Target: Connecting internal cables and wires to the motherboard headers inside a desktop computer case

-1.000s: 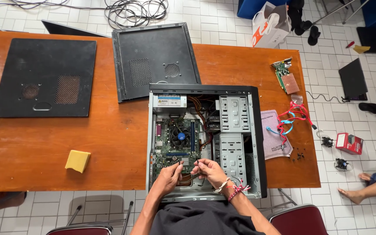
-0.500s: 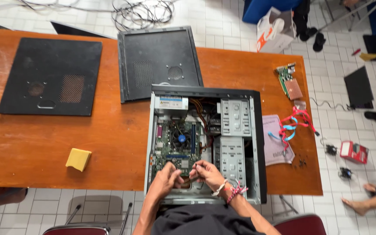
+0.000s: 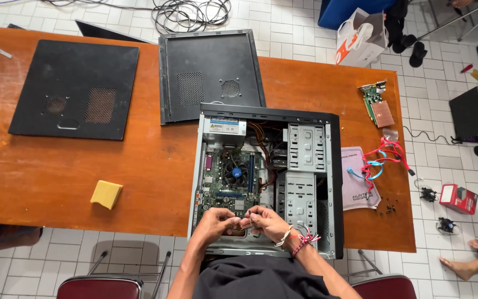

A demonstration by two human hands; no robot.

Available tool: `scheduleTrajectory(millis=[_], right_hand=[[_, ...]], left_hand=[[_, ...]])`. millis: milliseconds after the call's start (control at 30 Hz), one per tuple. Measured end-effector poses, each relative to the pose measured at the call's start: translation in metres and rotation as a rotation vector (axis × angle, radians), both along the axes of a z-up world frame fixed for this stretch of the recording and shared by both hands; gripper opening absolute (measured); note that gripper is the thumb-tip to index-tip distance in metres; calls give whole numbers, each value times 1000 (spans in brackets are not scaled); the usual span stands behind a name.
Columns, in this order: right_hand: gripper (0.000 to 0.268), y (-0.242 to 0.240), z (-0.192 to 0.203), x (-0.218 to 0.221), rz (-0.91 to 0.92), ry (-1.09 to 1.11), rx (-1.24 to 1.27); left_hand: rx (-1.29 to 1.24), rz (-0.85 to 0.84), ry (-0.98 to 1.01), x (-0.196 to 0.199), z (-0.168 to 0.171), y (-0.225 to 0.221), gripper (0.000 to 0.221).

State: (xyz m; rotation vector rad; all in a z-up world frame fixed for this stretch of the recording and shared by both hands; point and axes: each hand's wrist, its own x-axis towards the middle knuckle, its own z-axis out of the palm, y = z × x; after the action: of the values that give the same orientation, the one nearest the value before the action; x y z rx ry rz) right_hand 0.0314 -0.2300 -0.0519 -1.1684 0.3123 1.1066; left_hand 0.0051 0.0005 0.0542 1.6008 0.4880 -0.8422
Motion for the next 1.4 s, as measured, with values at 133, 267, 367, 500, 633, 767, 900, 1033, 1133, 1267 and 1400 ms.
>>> scheduleTrajectory(millis=[133, 267, 367, 500, 633, 767, 900, 1033, 1133, 1267, 1400], right_hand=[[16, -2, -11, 1, -25, 15, 22], [18, 0, -3, 2, -23, 19, -3], [18, 1, 1, 3, -11, 4, -21], [16, 1, 6, 3, 38, -26, -7], [17, 1, 7, 1, 45, -30, -31], [18, 6, -25, -2, 54, -140, -181], [18, 14, -2, -1, -108, -358, -438], [18, 11, -3, -1, -259, -423, -432], [18, 9, -12, -1, -345, -454, -395], [16, 7, -12, -2, -376, -431, -363], [12, 12, 44, -2, -3, -375, -530]], left_hand=[[-20, 15, -18, 1, 0, -1, 15], [-33, 9, -51, 0, -5, -1, 16], [-31, -5, -41, 0, -5, -1, 17], [68, -98, -55, -1, -5, 1, 21], [229, -233, 29, -6, -11, 3, 18], [319, -252, 57, -10, -24, 0, 17], [334, -238, 141, -12, -42, -1, 13], [338, -195, 200, -16, -54, -4, 6], [330, -190, 188, -17, -58, -2, 5], [322, -239, 151, -14, -45, 2, 10], [185, -132, -30, -7, -19, 2, 17]])
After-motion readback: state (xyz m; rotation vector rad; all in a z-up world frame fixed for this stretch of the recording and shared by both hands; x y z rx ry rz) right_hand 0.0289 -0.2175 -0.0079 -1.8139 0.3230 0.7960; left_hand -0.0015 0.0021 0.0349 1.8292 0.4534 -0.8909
